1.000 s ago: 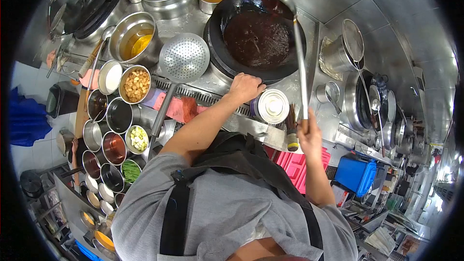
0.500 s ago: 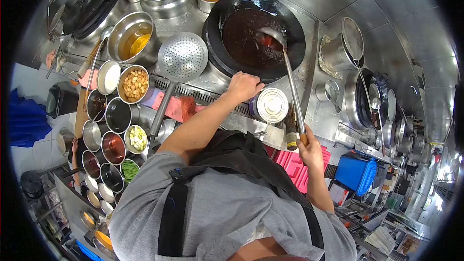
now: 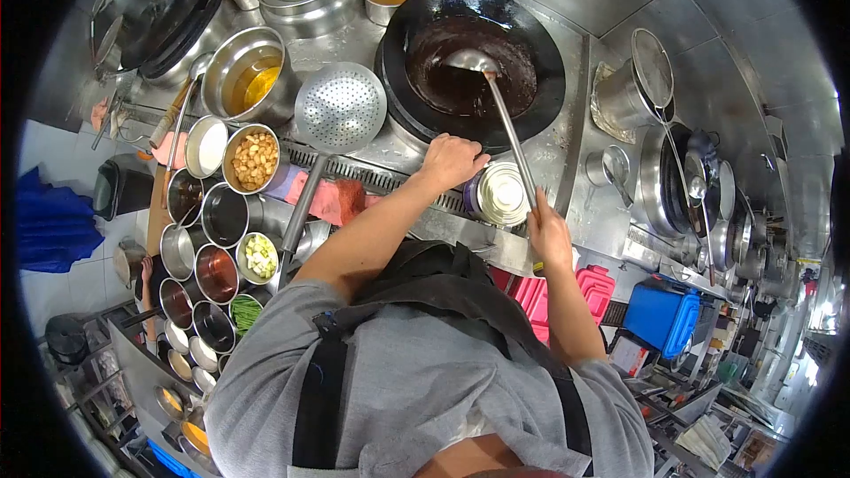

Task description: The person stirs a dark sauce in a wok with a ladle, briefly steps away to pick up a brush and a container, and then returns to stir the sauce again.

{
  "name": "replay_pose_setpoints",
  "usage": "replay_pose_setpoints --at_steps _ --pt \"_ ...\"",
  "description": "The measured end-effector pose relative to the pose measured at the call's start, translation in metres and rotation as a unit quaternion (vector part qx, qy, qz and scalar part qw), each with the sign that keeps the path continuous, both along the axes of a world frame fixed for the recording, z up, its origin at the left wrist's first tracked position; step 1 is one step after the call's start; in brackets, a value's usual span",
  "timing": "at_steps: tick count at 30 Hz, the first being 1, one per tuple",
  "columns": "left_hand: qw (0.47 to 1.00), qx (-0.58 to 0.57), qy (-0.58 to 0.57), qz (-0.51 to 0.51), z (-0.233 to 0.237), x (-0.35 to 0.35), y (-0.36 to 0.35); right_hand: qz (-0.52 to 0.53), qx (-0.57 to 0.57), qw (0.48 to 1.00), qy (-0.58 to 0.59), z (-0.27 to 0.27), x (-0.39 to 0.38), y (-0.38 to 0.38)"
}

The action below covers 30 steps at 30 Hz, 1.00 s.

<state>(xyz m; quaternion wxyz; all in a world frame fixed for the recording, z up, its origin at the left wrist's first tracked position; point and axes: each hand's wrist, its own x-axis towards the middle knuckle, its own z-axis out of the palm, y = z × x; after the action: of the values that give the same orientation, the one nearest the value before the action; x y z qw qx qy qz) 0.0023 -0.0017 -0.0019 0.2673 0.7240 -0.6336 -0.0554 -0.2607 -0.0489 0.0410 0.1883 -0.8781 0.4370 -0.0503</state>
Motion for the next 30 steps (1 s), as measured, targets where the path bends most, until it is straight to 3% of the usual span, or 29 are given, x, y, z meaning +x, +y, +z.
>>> replay_pose_setpoints --at_steps 8,10,19,22,25,30 --pt "1.000 -0.025 -0.003 0.004 -0.003 -0.002 0.000 -0.062 -0.028 0.998 -0.008 -0.006 0.028 -0.062" --pt "1.000 -0.004 -0.002 0.009 -0.003 -0.002 -0.001 -0.121 0.014 0.993 -0.007 0.023 0.018 -0.061" --pt "1.000 -0.026 0.003 0.015 -0.001 -0.004 0.000 -0.086 0.039 0.995 -0.010 0.076 -0.076 -0.003" --pt "1.000 -0.018 0.000 0.015 -0.002 -0.003 -0.002 -0.077 0.054 0.995 0.011 0.070 -0.075 0.014" --pt "1.000 -0.022 -0.006 0.013 -0.001 -0.003 -0.001 0.001 0.030 0.999 -0.010 0.052 -0.057 0.021" --pt "1.000 0.000 0.002 0.011 0.001 -0.003 -0.001 0.006 0.025 0.999 -0.034 0.009 0.010 0.009"
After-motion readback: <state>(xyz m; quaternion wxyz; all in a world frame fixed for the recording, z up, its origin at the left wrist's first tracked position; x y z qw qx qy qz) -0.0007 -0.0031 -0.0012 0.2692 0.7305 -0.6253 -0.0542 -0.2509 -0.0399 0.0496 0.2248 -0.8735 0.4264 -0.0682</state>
